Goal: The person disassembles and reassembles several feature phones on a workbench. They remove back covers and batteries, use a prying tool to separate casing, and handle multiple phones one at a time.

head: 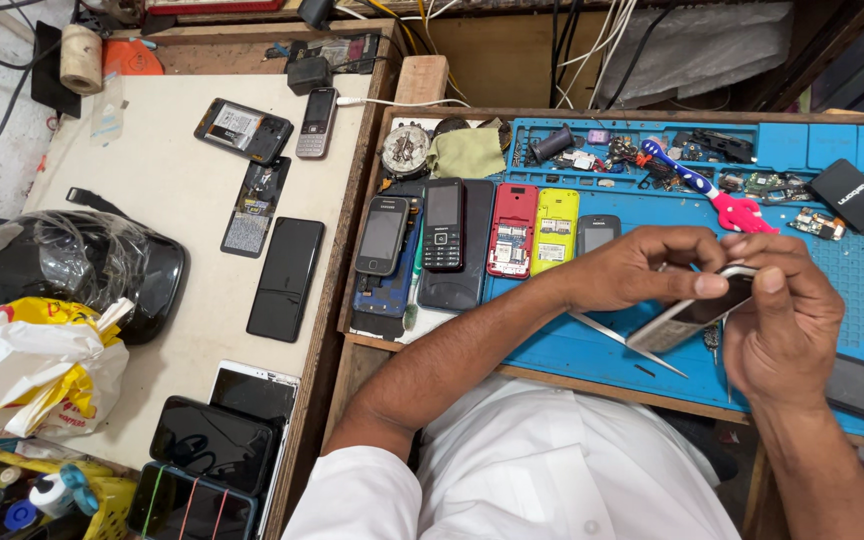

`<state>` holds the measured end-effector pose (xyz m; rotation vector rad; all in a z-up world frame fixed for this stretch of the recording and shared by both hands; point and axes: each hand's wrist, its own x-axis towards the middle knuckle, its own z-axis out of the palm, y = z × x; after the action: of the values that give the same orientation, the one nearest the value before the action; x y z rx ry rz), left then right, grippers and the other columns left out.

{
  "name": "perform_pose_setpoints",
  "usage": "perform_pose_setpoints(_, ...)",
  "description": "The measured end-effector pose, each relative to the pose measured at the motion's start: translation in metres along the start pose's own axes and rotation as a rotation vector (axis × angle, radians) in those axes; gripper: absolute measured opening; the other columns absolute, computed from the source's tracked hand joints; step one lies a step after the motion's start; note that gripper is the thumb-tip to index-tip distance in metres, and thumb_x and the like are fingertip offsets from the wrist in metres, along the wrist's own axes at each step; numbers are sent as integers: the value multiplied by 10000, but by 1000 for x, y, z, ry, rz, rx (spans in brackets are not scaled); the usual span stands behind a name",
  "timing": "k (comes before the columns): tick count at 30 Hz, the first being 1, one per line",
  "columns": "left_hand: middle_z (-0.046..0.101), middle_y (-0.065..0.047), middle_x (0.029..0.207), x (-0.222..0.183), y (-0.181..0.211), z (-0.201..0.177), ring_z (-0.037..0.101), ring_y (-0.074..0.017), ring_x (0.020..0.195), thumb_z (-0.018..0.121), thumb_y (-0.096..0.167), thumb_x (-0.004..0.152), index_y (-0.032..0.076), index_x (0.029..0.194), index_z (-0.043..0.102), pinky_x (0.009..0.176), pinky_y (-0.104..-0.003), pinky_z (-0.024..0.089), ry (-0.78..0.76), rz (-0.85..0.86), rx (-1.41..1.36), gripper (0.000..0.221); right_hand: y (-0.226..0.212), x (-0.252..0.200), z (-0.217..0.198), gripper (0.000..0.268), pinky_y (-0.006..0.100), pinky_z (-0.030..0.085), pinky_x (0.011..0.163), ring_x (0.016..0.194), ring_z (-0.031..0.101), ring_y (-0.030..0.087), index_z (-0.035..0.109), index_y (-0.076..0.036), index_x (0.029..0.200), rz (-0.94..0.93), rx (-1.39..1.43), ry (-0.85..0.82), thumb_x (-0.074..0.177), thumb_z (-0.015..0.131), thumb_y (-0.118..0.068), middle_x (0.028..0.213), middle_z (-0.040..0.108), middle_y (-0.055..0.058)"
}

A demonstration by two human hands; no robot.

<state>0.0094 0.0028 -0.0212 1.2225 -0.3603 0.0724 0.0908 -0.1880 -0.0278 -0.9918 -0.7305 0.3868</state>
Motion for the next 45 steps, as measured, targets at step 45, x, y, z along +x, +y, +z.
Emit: perform_pose_setpoints(45,735,-8,803,0,31,-3,653,-19,658,722,178,1064,54,1258,739,564,-193,506,316,-39,393,231,-14,12,16,241,194,379,633,671,493,16,730,45,1163,101,-475,198,1096,716,-186,842,635,-2)
